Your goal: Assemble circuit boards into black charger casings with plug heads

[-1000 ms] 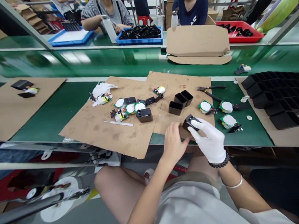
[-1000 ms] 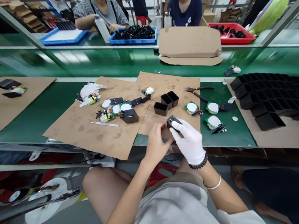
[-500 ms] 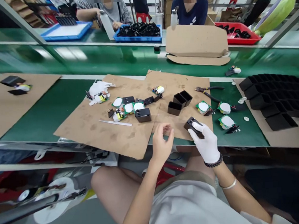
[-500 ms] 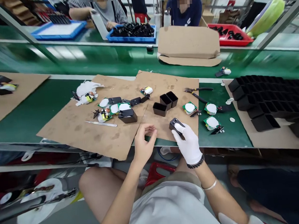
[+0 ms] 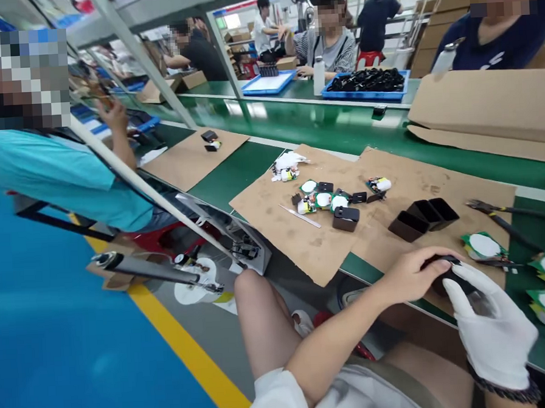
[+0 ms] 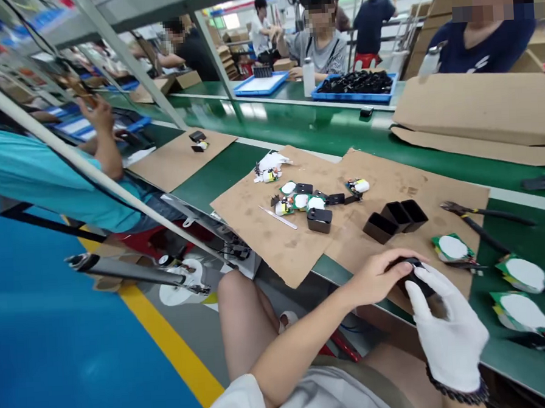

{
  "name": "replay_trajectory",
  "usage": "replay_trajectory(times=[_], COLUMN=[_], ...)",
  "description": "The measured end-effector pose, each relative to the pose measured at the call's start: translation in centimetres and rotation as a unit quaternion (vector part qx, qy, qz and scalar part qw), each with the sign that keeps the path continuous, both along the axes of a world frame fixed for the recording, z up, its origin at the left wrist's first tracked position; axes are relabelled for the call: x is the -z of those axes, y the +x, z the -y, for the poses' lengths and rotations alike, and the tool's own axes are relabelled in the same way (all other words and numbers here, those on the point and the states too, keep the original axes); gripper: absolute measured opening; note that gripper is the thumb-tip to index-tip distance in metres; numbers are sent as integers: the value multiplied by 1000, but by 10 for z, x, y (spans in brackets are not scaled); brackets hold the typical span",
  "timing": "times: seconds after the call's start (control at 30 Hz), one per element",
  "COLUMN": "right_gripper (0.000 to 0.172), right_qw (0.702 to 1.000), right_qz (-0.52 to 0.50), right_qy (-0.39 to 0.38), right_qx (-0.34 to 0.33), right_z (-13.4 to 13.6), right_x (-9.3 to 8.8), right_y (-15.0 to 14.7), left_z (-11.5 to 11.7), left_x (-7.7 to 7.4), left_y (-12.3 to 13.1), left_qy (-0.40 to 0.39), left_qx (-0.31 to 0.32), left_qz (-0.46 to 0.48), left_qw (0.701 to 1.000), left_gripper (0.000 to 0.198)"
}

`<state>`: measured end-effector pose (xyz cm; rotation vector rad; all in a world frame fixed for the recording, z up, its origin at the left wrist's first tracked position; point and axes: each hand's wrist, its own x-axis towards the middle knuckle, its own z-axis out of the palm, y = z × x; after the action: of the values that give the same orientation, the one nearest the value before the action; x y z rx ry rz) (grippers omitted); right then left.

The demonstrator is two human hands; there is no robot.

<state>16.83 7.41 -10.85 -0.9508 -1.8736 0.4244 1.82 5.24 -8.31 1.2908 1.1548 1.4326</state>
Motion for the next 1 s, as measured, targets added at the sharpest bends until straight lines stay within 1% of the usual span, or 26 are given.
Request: replay_trajectory(times=[0.1,0.13,0.2,0.27,0.4,0.47,0.53,0.6,0.67,0.73,0.77,0.83,0.9,0.93,1.0], right_gripper=[40,40,38,35,24,20,20,19,17,16,16,16,16,18,22], right_qw=[997,997,997,999,999,997,992,985,980,978,978,977,976,978,985], right_qz=[45,47,44,35,20,46,90,133,159,166,166,169,166,155,122], right_qy=[-9,-7,0,12,45,52,51,42,37,39,41,42,53,68,92], right_qx=[65,66,59,38,-17,-44,-74,-102,-117,-120,-118,-122,-131,-123,-85], right_z=[4,6,7,6,-2,-6,-10,-14,-16,-16,-16,-14,-11,-10,-7], right_x=[-3,-4,-5,-4,-5,-11,-20,-28,-34,-37,-39,-43,-49,-51,-52], right_y=[-4,-5,-6,-6,-2,2,4,5,5,5,6,8,12,14,16], left_z=[6,9,13,16,19,21,23,24,23,22,22,23,27,29,32], left_x=[0,0,1,3,6,6,6,4,3,2,2,2,4,5,7], left_y=[4,7,10,10,7,5,2,-3,-10,-17,-21,-26,-28,-28,-29], left_qy=[24,33,43,46,47,52,55,53,53,57,61,71,83,87,88], left_qx=[-48,-66,-93,-108,-133,-146,-148,-134,-99,-55,-38,-22,-24,-33,-67], left_qz=[-129,-179,-269,-336,-410,-418,-405,-370,-323,-299,-300,-312,-308,-296,-256], left_qw=[990,981,958,935,901,895,900,918,940,951,951,947,947,951,960], left_gripper=[34,36,40,42,41,41,40,38,36,35,36,39,41,40,38])
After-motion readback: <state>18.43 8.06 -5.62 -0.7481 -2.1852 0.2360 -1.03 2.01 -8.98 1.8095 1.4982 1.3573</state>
